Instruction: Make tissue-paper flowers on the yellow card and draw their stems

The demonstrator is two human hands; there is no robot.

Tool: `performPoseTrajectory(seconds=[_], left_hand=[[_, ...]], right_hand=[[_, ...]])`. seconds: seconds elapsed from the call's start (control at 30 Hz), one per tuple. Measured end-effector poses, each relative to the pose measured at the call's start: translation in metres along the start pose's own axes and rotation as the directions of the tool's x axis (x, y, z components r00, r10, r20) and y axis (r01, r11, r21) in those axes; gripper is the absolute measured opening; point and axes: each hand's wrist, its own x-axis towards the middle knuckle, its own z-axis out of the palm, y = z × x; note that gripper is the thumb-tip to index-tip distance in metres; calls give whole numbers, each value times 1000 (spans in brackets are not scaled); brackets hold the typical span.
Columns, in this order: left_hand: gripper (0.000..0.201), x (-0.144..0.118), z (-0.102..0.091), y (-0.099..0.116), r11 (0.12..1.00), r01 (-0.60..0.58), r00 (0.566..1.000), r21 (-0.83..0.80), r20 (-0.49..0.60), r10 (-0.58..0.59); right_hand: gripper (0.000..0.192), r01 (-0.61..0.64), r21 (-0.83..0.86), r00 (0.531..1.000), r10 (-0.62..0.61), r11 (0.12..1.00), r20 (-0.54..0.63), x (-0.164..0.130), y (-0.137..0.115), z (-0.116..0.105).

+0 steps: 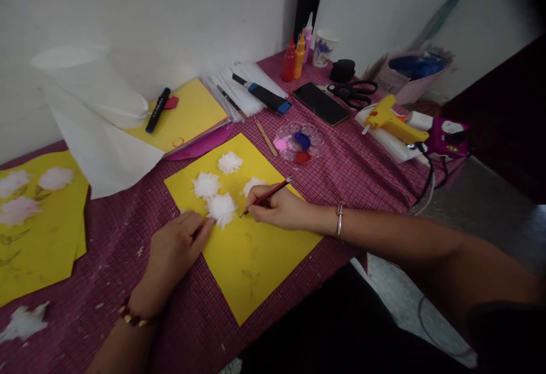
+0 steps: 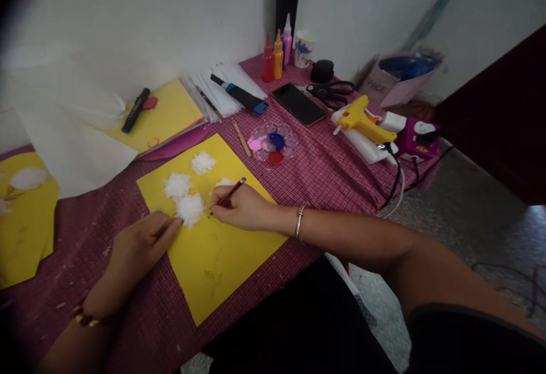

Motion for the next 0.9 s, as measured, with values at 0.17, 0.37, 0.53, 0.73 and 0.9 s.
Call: performPoseTrajectory(seconds=[0.17,0.37,0.53,0.73,0.9], left_hand=[[36,0,4,-2,1000,-5,1000,-8,-21,5],[36,-1,3,-3,1000,1,1000,4,-12,-1],[36,-1,4,-4,1000,-7,1000,-7,-23,7],[35,0,5,-4,1000,-17,1000,4,-22,17],[36,0,4,-4,1000,-23,999,-2,-23,23]], right_hand=[[5,-10,-12,1000,9,1000,-7,0,-2,0],[6,2,-39,997,-5,999,-80,0,-4,0],[5,-22,-9,997,21,1000,-79,0,-3,0],[4,-45,50,995,50,998,-87,-1,-4,1],[4,-107,144,986,123,984,-108,-2,-6,1]])
